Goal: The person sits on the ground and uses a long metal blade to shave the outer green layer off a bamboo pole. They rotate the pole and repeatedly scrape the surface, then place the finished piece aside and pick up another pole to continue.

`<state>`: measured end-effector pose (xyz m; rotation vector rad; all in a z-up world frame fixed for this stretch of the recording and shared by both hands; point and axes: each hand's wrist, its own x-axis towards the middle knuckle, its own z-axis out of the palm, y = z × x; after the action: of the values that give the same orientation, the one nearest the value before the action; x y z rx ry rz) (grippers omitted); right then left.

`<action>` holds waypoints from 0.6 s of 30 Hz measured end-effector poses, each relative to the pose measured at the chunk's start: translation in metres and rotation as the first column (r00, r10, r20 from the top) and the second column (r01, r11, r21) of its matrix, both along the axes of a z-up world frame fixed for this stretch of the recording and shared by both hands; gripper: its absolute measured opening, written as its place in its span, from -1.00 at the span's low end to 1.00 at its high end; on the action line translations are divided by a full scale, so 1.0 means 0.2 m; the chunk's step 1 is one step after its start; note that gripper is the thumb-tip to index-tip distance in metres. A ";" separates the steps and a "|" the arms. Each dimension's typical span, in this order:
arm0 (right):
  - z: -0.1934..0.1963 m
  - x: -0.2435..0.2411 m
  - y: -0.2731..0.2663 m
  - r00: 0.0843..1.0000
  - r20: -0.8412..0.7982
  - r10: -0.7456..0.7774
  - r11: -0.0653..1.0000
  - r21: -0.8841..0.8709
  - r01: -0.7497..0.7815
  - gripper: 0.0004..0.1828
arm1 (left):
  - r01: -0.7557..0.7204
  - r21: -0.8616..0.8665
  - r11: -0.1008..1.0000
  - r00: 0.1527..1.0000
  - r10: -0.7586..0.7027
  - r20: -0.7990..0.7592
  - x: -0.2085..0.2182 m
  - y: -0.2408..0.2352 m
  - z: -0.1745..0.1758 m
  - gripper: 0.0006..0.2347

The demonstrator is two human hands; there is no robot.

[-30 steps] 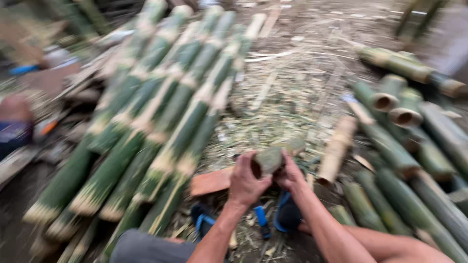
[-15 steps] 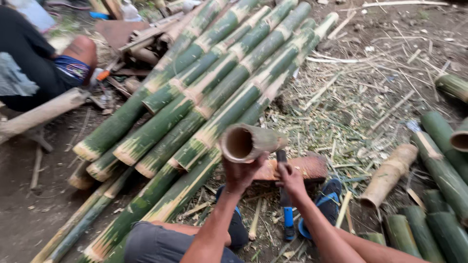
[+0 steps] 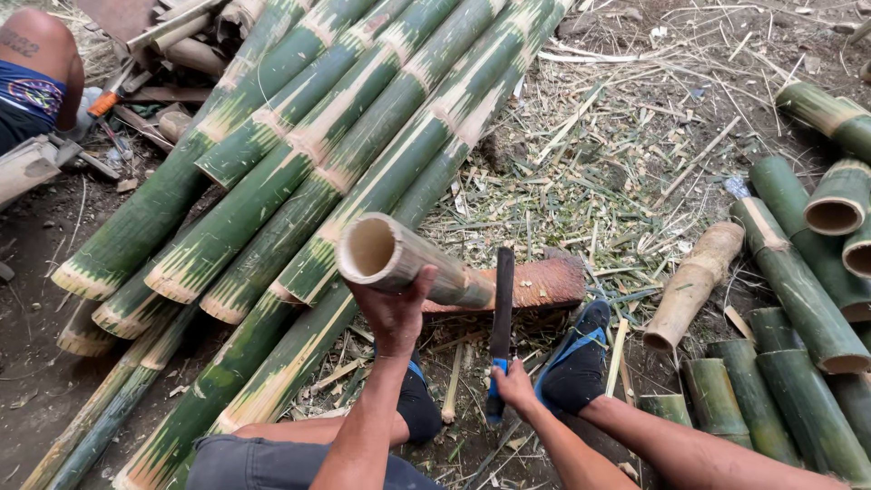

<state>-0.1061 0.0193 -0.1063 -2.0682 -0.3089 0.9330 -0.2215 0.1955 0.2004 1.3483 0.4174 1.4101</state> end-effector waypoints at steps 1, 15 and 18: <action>0.05 -0.02 -0.02 0.998 -0.034 -0.057 0.997 0.054 0.059 -0.54 | -0.038 0.052 0.998 0.998 0.040 -0.040 0.00 0.00 -0.02 -0.13; 1.44 0.01 -0.01 0.672 0.725 -0.149 0.840 0.451 -0.301 -0.59 | 0.059 0.172 0.983 0.985 -0.029 -0.170 0.15 -0.01 0.03 -0.11; 1.41 0.03 0.09 0.790 0.569 0.229 0.951 0.041 -0.305 -0.60 | 0.069 0.169 0.983 0.995 -0.056 -0.083 0.21 -0.04 0.01 -0.14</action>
<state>-0.1004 0.0369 0.1752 -2.1708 -0.9741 0.4158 -0.1792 0.1868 0.2017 1.5467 0.3067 1.3698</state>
